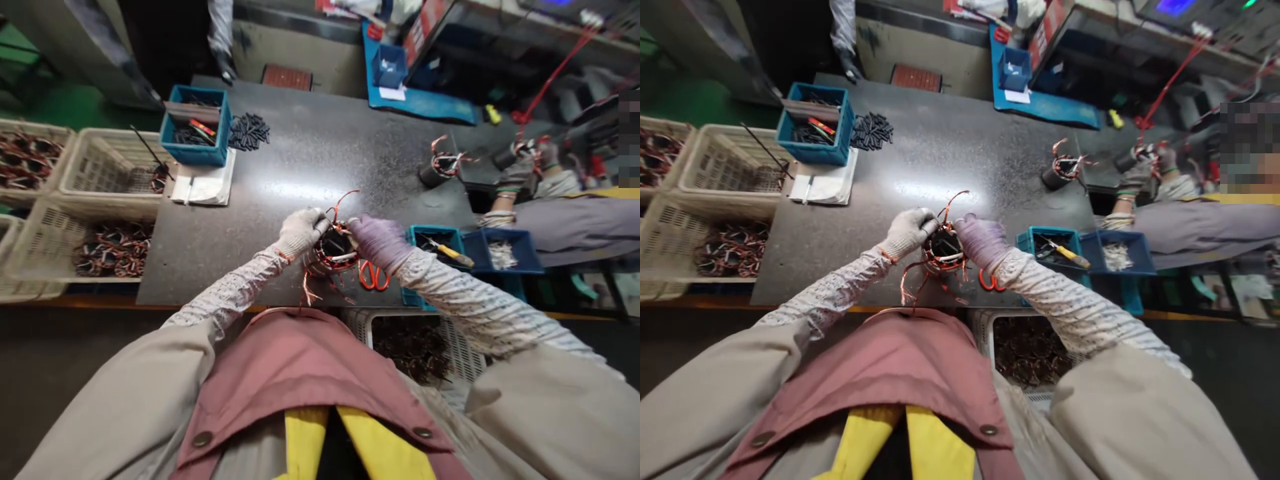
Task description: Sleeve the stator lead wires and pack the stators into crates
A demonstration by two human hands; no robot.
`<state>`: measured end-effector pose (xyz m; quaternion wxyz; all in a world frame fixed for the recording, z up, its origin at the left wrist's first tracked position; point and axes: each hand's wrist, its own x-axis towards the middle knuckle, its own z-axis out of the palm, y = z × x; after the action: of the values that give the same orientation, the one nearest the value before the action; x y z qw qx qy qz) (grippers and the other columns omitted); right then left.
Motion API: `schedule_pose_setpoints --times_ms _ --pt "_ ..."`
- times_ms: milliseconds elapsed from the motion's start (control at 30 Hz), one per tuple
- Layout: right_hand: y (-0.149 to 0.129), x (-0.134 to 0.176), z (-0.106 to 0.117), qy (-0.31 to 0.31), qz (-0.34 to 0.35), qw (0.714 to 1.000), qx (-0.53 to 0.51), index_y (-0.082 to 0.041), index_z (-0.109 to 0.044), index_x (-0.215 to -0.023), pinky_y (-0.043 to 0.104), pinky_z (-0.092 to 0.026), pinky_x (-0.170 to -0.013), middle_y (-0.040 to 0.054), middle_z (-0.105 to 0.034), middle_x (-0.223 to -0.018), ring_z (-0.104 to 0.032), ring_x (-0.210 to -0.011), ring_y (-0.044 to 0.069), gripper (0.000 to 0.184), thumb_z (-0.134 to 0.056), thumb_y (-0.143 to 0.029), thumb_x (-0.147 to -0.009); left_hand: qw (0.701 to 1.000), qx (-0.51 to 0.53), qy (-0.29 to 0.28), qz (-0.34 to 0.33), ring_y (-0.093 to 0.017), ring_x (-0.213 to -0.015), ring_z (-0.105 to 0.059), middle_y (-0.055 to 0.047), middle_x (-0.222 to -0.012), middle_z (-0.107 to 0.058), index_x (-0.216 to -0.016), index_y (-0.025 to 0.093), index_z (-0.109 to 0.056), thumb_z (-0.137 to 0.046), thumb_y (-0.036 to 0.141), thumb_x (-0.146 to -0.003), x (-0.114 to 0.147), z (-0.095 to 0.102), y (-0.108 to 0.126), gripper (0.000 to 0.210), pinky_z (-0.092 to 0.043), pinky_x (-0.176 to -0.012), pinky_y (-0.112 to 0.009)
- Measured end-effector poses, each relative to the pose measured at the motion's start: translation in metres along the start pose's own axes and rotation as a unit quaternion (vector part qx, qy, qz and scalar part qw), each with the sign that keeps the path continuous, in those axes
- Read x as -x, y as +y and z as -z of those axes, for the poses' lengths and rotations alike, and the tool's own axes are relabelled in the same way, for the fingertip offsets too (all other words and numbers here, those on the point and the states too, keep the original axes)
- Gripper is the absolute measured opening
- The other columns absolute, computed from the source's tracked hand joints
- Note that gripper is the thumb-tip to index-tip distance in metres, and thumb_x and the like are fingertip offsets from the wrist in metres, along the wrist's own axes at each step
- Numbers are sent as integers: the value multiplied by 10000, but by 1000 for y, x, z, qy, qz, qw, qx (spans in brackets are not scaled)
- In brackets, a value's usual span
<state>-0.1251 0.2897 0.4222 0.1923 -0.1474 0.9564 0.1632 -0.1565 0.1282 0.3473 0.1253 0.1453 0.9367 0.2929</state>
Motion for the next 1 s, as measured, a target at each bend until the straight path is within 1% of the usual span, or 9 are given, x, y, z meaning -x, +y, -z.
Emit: schedule_pose_setpoints --times_ms 133,300,500,633,700,767,833,933,1000 --pt "-8 -2 5 8 83 995 48 -112 -620 -1201 322 -414 -683 224 -642 -1135 -643 -1000 312 365 -333 -191 -989 1000 18 2 2 -212 -890 -641 -80 -985 -725 -1056 199 -715 -494 379 -928 0 -4 -3 312 -474 -783 -310" --pt "4 0 15 -7 90 996 18 -155 -609 -1238 313 -430 -698 171 -658 -1137 -635 -980 287 403 -520 -427 -954 999 38 -1 6 -214 -891 -646 -79 -978 -724 -1048 196 -717 -484 380 -931 0 -4 0 319 -479 -793 -314" --pt "-18 -16 9 1 111 990 92 -24 -659 -1135 397 -440 -718 286 -647 -1088 -623 -992 356 406 -301 -117 -967 998 53 -7 22 -227 -901 -649 -79 -1015 -727 -1059 201 -713 -474 383 -933 -1 -4 3 326 -481 -788 -327" --pt "-14 -26 -3 -2 185 980 68 -18 -682 -1078 355 -424 -712 259 -686 -1005 -636 -919 309 382 -339 -141 -964 997 71 -1 28 -212 -910 -646 -66 -1021 -727 -1067 208 -710 -477 371 -932 0 -7 3 314 -473 -790 -313" --pt "1 -33 -6 33 160 986 34 -46 -699 -1005 330 -423 -680 217 -704 -932 -645 -838 274 342 -397 -197 -951 996 85 5 31 -212 -902 -644 -70 -1013 -725 -1068 204 -711 -470 375 -935 2 -9 3 324 -471 -786 -315" --pt "18 -44 -7 130 77 987 -49 -86 -701 -940 311 -427 -638 160 -704 -832 -635 -734 232 349 -399 -260 -959 995 96 8 34 -209 -899 -641 -71 -1016 -724 -1068 204 -713 -463 385 -937 3 -9 3 336 -468 -784 -313" --pt "33 -52 -6 210 29 965 -153 -124 -690 -946 291 -426 -590 108 -683 -760 -602 -639 191 420 -325 -327 -995 994 102 13 36 -202 -899 -637 -66 -1021 -724 -1069 207 -714 -455 387 -938 4 -10 3 341 -465 -783 -307" --pt "39 -48 -5 201 103 953 -202 -161 -682 -1016 279 -427 -584 86 -686 -801 -601 -654 182 416 -343 -401 -998 994 101 16 40 -197 -880 -634 -64 -1004 -726 -1070 204 -714 -452 374 -933 5 -10 3 341 -464 -778 -305" --pt "29 -36 -4 145 166 967 -131 -162 -691 -1034 295 -425 -622 113 -700 -892 -627 -753 216 327 -458 -377 -954 994 97 17 40 -198 -865 -632 -67 -983 -728 -1063 195 -715 -455 368 -927 5 -10 3 341 -466 -776 -306"
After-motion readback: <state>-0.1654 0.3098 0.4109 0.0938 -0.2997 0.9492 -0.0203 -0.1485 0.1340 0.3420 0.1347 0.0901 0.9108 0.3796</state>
